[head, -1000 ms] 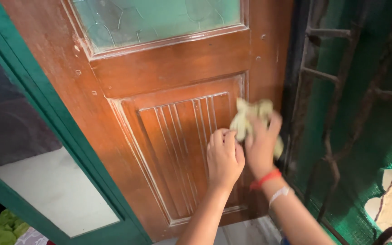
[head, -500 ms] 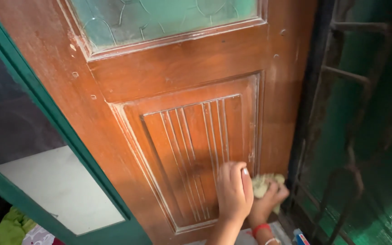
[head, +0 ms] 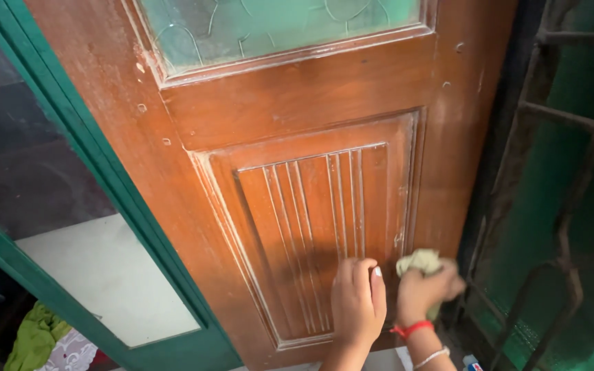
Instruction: The person wipes a wooden door with a cloth, then sprays a blue liquid onto the cloth and continues wiping the door surface and the glass pane. The person repeatedly wipes different areas of the door, including the frame and panels, using circular and back-and-forth motions.
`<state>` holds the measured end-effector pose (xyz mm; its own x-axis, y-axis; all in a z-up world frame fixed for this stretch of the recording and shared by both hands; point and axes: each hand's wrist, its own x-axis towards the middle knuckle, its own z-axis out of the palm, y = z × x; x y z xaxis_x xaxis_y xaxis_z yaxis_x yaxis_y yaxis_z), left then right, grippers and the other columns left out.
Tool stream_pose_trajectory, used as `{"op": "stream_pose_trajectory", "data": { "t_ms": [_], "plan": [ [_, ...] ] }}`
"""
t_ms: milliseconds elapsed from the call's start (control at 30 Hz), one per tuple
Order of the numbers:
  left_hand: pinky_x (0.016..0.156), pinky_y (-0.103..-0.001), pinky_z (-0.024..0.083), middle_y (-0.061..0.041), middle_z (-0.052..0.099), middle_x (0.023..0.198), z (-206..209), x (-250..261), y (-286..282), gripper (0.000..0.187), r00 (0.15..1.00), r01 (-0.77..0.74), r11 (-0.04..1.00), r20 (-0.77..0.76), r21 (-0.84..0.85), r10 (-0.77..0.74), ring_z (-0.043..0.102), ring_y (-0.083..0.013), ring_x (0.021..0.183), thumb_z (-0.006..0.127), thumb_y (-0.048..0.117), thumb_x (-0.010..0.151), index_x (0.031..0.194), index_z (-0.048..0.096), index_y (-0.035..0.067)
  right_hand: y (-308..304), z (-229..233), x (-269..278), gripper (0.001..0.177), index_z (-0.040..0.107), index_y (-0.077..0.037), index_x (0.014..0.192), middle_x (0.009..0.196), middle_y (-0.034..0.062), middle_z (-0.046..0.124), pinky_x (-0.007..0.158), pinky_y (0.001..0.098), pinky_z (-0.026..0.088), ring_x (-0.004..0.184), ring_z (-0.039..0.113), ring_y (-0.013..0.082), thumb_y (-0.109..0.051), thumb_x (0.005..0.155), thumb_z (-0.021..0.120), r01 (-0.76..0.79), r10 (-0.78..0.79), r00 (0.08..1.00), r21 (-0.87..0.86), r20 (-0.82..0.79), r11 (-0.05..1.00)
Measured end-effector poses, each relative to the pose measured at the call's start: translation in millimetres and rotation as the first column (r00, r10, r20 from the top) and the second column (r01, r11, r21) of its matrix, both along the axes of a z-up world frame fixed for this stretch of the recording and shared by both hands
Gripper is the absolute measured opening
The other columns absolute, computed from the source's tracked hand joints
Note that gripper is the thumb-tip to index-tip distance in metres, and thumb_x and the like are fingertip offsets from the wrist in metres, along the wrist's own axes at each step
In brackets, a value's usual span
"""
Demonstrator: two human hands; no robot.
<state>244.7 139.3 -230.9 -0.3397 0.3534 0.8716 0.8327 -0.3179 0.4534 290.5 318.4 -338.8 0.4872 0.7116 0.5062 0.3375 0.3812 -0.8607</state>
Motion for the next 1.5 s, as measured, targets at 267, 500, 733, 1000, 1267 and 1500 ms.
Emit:
{"op": "stream_pose_trajectory", "data": {
  "t_ms": [267, 500, 733, 1000, 1267, 1500],
  "plan": [
    [0.080, -0.047, 0.049, -0.018, 0.062, 0.102, 14.7, 13.1, 9.4, 0.014, 0.998, 0.039, 0.998, 0.054, 0.058, -0.042, 0.062, -0.0381, 0.093, 0.059, 0.010, 0.100, 0.111, 0.059, 0.002, -24.0, 108.3, 33.0, 0.049, 0.053, -0.004, 0.135, 0.137, 0.0229, 0.049, 0.115, 0.0473, 0.040, 0.133, 0.048, 0.0397, 0.003, 0.088, 0.064, -0.289, 0.204, 0.955, 0.507, 0.217, 0.812],
    [0.078, -0.051, 0.046, -0.018, 0.060, 0.098, -47.7, 16.7, 18.4, 0.013, 0.998, 0.018, 0.995, 0.068, -0.103, -0.011, 0.059, -0.0409, 0.091, 0.061, 0.014, 0.098, 0.105, 0.059, 0.003, -33.5, -51.3, 19.9, 0.064, 0.049, 0.000, 0.136, 0.138, 0.0252, 0.037, 0.115, 0.0497, 0.035, 0.133, 0.042, 0.0441, -0.001, 0.075, 0.069, -0.277, 0.218, 0.956, 0.351, 0.198, 0.894],
    [0.072, -0.052, 0.046, -0.017, 0.059, 0.093, -136.0, 14.6, 26.3, 0.011, 0.992, -0.007, 0.959, 0.122, -0.284, 0.043, 0.060, -0.0412, 0.088, 0.061, 0.017, 0.097, 0.097, 0.059, 0.006, -33.0, -123.8, 18.6, 0.057, 0.060, -0.005, 0.126, 0.135, 0.0213, 0.054, 0.110, 0.0473, 0.046, 0.126, 0.055, 0.0422, -0.012, 0.073, 0.080, -0.172, 0.142, 0.980, 0.230, 0.142, 0.958],
    [0.072, -0.052, 0.049, -0.018, 0.062, 0.093, -172.9, -4.1, 4.0, 0.013, 0.966, -0.062, 0.923, 0.209, -0.380, 0.151, 0.063, -0.0416, 0.087, 0.062, 0.019, 0.096, 0.097, 0.061, 0.006, -44.6, -200.6, -22.5, 0.064, 0.065, -0.003, 0.116, 0.123, 0.0256, 0.056, 0.098, 0.0507, 0.048, 0.115, 0.056, 0.0460, -0.022, 0.060, 0.089, -0.144, 0.150, 0.957, -0.040, 0.250, 0.989],
    [0.076, -0.051, 0.051, -0.017, 0.065, 0.095, -199.3, -50.6, -44.9, 0.016, 0.872, -0.174, 0.842, 0.317, -0.510, 0.372, 0.065, -0.0397, 0.089, 0.061, 0.021, 0.094, 0.095, 0.062, 0.006, -106.2, -200.6, -87.5, 0.055, 0.067, -0.002, 0.116, 0.128, 0.0243, 0.058, 0.103, 0.0476, 0.049, 0.115, 0.059, 0.0433, -0.017, 0.065, 0.084, -0.211, 0.252, 0.946, -0.204, 0.201, 0.956],
    [0.081, -0.049, 0.052, -0.017, 0.066, 0.095, -223.7, -73.5, -75.2, 0.016, 0.805, -0.285, 0.766, 0.290, -0.576, 0.518, 0.063, -0.0389, 0.096, 0.063, 0.020, 0.091, 0.095, 0.063, 0.005, -122.7, -211.1, -105.6, 0.040, 0.074, -0.008, 0.100, 0.112, 0.0147, 0.070, 0.098, 0.0433, 0.052, 0.110, 0.065, 0.0365, -0.007, 0.060, 0.080, -0.561, 0.556, 0.779, -0.072, 0.292, 0.824]
  ]
}}
